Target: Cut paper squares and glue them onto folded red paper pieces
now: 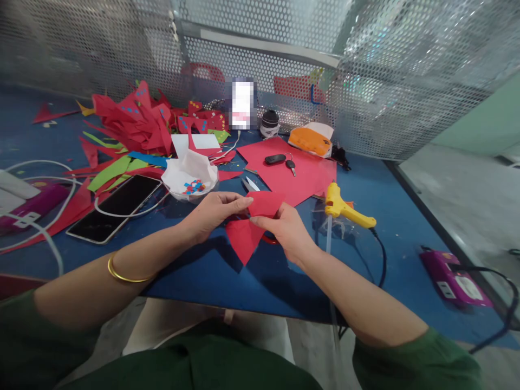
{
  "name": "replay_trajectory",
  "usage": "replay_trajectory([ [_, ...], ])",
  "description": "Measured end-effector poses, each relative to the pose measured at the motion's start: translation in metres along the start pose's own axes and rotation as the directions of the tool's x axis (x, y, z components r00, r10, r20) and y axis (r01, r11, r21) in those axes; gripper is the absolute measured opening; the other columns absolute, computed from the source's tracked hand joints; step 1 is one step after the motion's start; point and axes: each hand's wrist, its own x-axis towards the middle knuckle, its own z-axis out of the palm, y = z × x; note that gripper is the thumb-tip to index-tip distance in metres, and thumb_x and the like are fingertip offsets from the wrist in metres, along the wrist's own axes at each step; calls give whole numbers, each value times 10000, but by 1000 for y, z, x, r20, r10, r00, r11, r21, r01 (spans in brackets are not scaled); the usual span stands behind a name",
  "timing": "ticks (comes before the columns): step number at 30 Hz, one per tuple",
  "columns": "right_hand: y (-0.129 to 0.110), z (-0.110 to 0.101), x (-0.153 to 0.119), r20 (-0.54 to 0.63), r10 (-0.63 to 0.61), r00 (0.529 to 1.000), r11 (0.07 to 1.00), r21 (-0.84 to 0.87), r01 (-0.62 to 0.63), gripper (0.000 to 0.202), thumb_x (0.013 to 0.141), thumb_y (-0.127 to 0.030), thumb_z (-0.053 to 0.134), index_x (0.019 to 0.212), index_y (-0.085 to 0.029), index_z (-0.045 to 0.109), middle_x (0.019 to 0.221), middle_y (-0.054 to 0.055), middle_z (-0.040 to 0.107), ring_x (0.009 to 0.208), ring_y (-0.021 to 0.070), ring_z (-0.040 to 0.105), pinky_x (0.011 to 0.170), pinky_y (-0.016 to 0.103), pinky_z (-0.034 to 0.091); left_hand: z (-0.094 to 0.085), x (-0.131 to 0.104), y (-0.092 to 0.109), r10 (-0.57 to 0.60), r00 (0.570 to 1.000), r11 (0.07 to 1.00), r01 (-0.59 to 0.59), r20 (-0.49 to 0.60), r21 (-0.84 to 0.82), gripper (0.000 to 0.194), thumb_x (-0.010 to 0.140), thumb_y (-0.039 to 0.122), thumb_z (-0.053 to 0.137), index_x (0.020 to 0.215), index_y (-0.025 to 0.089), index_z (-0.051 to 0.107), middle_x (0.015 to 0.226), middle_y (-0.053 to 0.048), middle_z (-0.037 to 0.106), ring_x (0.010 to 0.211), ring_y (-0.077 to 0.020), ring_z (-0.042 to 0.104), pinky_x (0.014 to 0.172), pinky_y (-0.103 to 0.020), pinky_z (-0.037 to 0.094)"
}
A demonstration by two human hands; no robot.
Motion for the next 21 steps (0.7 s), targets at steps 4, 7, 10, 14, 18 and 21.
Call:
replay_trajectory([
  [4,1,3,-3,2,52,999,998,-33,-52,458,635,-233,831,1085,-225,744,990,28,778,940,225,700,856,354,531,0,0,-1,-7,1000,1000,7,-19,-14,235,670,344,817,640,150,688,632,-4,643,615,-96,546,619,-243,421],
  [7,3,2,-2,15,44,999,998,-45,-44,442,664,-269,825,1095,-218,741,965,34,774,902,218,696,811,341,528,-1,1,-2,-9,999,1000,8,-44,-16,235,648,319,819,598,148,666,583,8,608,572,-84,507,591,-242,392],
  [10,5,-1,0,-19,29,999,999,-39,-30,359,706,-317,796,1047,-215,747,928,34,770,824,193,682,721,310,508,-2,2,-2,-22,997,1000,20,-73,-17,245,622,321,825,586,143,659,563,8,604,561,-85,514,596,-243,394],
  [14,5,-2,2,-80,-10,997,999,-35,7,330,690,-314,791,1003,-214,754,881,20,768,713,138,636,615,253,454,-2,4,-4,-28,997,1000,29,-72,5,252,700,355,775,619,144,664,591,-2,623,582,-98,547,610,-245,409],
  [18,4,-2,2,-102,11,995,999,-51,-17,347,651,-310,809,978,-204,761,832,15,765,658,119,607,581,237,436,-1,5,-7,52,997,997,-49,-58,59,258,811,327,669,621,154,651,587,-1,610,569,-94,529,612,-244,419],
  [21,4,-3,2,-92,26,995,998,-60,-32,365,645,-318,809,986,-195,762,833,24,767,655,121,607,576,240,441,0,4,-7,89,994,993,-84,-64,81,280,821,302,655,582,161,617,577,5,596,568,-92,523,609,-237,423],
])
